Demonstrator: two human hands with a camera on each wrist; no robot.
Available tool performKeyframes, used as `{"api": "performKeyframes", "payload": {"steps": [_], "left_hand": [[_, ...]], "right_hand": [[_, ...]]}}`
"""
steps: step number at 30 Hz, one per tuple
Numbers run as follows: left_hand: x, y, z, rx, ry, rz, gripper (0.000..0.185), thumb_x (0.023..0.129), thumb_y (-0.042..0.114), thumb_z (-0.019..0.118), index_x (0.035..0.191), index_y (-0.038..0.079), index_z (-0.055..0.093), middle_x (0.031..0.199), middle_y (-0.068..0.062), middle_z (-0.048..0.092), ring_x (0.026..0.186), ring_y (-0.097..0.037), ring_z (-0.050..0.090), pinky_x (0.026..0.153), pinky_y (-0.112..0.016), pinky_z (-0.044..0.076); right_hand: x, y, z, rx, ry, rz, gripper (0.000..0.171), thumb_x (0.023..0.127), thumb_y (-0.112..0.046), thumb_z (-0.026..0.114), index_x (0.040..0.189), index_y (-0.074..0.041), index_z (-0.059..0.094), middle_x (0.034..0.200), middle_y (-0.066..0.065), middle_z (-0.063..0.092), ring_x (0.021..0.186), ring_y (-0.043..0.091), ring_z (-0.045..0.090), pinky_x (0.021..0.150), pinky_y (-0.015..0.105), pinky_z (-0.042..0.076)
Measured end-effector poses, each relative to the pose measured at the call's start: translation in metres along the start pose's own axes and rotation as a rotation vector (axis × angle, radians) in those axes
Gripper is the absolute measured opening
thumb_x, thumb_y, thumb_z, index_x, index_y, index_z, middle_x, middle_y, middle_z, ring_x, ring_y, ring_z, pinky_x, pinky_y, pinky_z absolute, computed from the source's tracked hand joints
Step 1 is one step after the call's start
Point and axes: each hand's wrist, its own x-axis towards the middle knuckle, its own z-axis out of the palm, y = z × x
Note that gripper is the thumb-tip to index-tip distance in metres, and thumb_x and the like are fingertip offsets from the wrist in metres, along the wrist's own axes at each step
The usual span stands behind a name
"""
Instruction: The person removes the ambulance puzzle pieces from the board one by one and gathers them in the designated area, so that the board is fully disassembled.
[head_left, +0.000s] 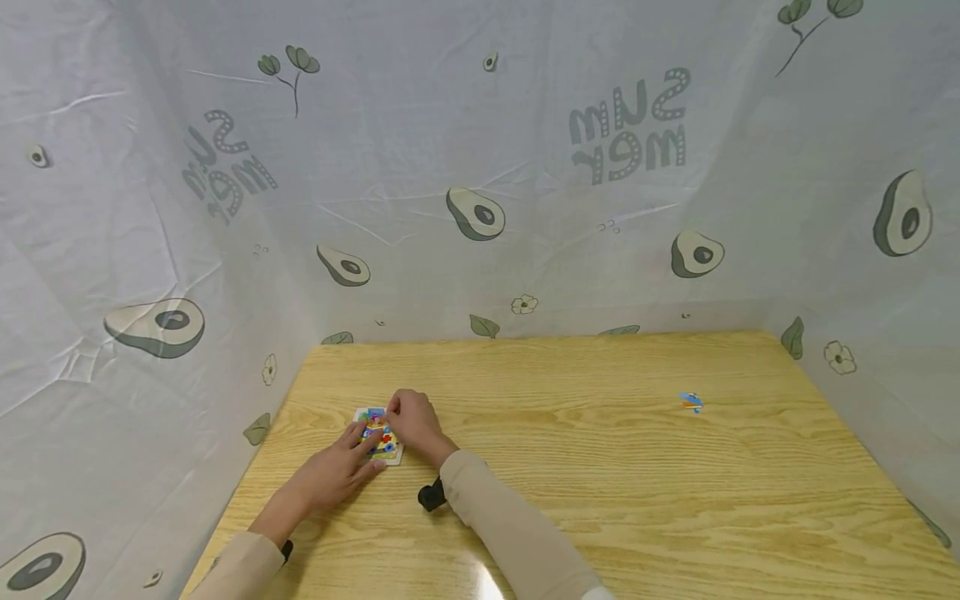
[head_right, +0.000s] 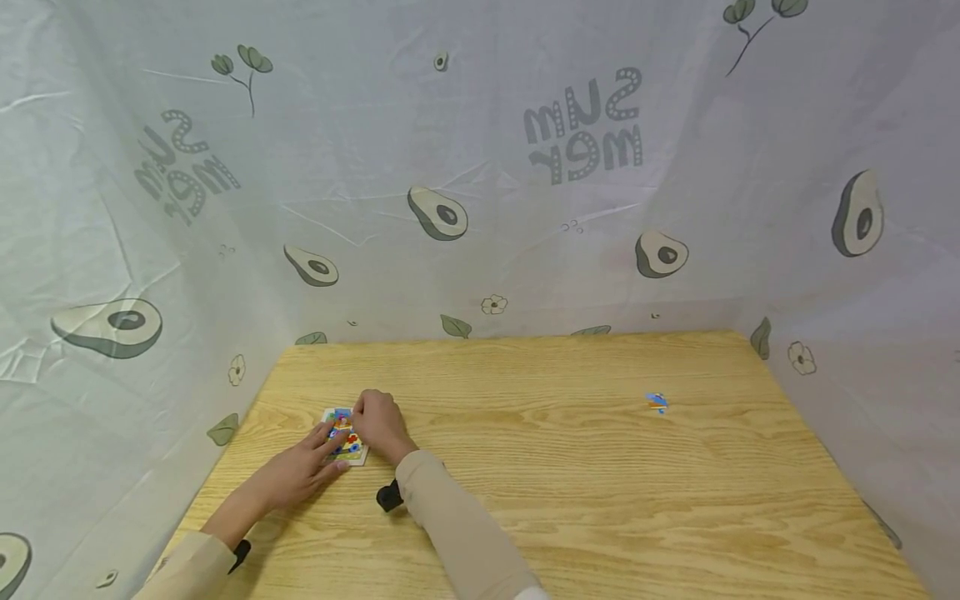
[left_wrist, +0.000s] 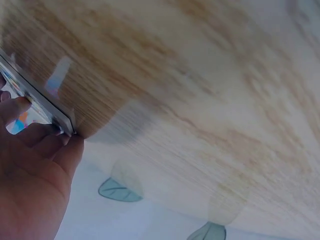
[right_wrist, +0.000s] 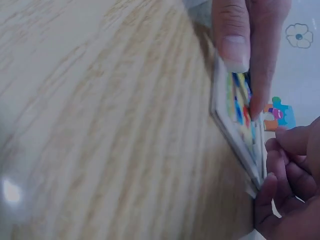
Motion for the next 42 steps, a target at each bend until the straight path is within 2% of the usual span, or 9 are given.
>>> {"api": "performKeyframes", "payload": {"steps": [7,10,12,17,23,28,36,40,42], "left_hand": [[0.002,0.001,0.001,0.008,-0.012,-0.01,0.065,0.1,0.056,0.042,0.152,0.016,0.04,0.161,-0.022,0.026,0.148,-0.042,0.028,0.102,-0.058,0.048],[0.001,0.001,0.001,0.009,-0.014,-0.025,0.067,0.1,0.058,0.042,0.152,0.017,0.039,0.161,-0.021,0.026,0.149,-0.042,0.028,0.103,-0.058,0.047],[0.0,0.001,0.0,0.0,-0.018,-0.034,0.067,0.1,0.058,0.042,0.152,0.017,0.039,0.162,-0.021,0.025,0.149,-0.041,0.027,0.104,-0.059,0.046],[-0.004,0.003,-0.001,-0.013,-0.022,-0.039,0.065,0.1,0.056,0.044,0.153,0.018,0.038,0.162,-0.02,0.024,0.149,-0.042,0.026,0.104,-0.06,0.045],[-0.005,0.002,0.001,0.011,0.003,-0.005,0.066,0.101,0.053,0.045,0.154,0.016,0.035,0.162,-0.022,0.023,0.148,-0.044,0.027,0.104,-0.061,0.045],[-0.003,0.001,0.002,0.02,-0.002,0.008,0.067,0.101,0.054,0.044,0.155,0.016,0.033,0.162,-0.022,0.023,0.148,-0.044,0.027,0.104,-0.061,0.045],[-0.003,0.001,0.004,0.037,-0.014,-0.01,0.069,0.1,0.057,0.042,0.155,0.017,0.032,0.163,-0.02,0.023,0.15,-0.041,0.025,0.104,-0.061,0.045],[-0.003,0.0,0.007,0.063,0.0,-0.005,0.069,0.101,0.057,0.04,0.156,0.017,0.031,0.163,-0.021,0.023,0.15,-0.041,0.025,0.105,-0.06,0.044],[-0.003,0.0,0.009,0.07,0.009,0.001,0.069,0.101,0.057,0.041,0.156,0.017,0.03,0.163,-0.02,0.022,0.15,-0.041,0.025,0.106,-0.06,0.044]], "right_hand": [[0.002,0.001,-0.016,0.1,0.036,-0.016,0.012,0.095,-0.018,0.066,0.084,-0.015,0.061,0.079,-0.004,0.063,0.066,0.005,0.053,0.058,0.018,0.044],[0.002,0.004,-0.027,0.144,0.034,-0.027,0.009,0.095,-0.017,0.066,0.087,-0.014,0.062,0.08,-0.001,0.065,0.068,0.007,0.058,0.06,0.018,0.048],[0.003,0.007,-0.036,0.192,0.027,-0.028,0.003,0.095,-0.014,0.065,0.094,-0.011,0.064,0.084,0.006,0.071,0.071,0.013,0.066,0.061,0.019,0.051],[0.003,0.016,-0.06,0.275,0.019,-0.027,0.017,0.095,-0.012,0.064,0.11,-0.006,0.068,0.093,0.016,0.076,0.085,0.032,0.074,0.062,0.021,0.056],[-0.001,0.025,-0.092,0.321,0.054,-0.008,0.015,0.093,-0.011,0.067,0.106,-0.009,0.074,0.091,0.013,0.075,0.088,0.038,0.073,0.071,0.036,0.062],[-0.009,0.035,-0.116,0.413,0.06,0.031,0.016,0.093,-0.008,0.066,0.106,-0.007,0.075,0.096,0.017,0.074,0.09,0.038,0.073,0.082,0.05,0.06],[-0.022,0.058,-0.155,0.457,0.098,0.04,0.017,0.092,-0.01,0.068,0.107,-0.005,0.074,0.1,0.017,0.073,0.087,0.032,0.074,0.081,0.043,0.062],[-0.029,0.068,-0.175,0.449,0.109,0.046,0.018,0.092,-0.01,0.068,0.109,-0.004,0.074,0.102,0.02,0.073,0.091,0.036,0.073,0.084,0.048,0.06],[-0.033,0.073,-0.186,0.433,0.108,0.048,0.02,0.093,-0.011,0.068,0.111,-0.003,0.073,0.104,0.022,0.073,0.096,0.039,0.071,0.084,0.044,0.061]]}}
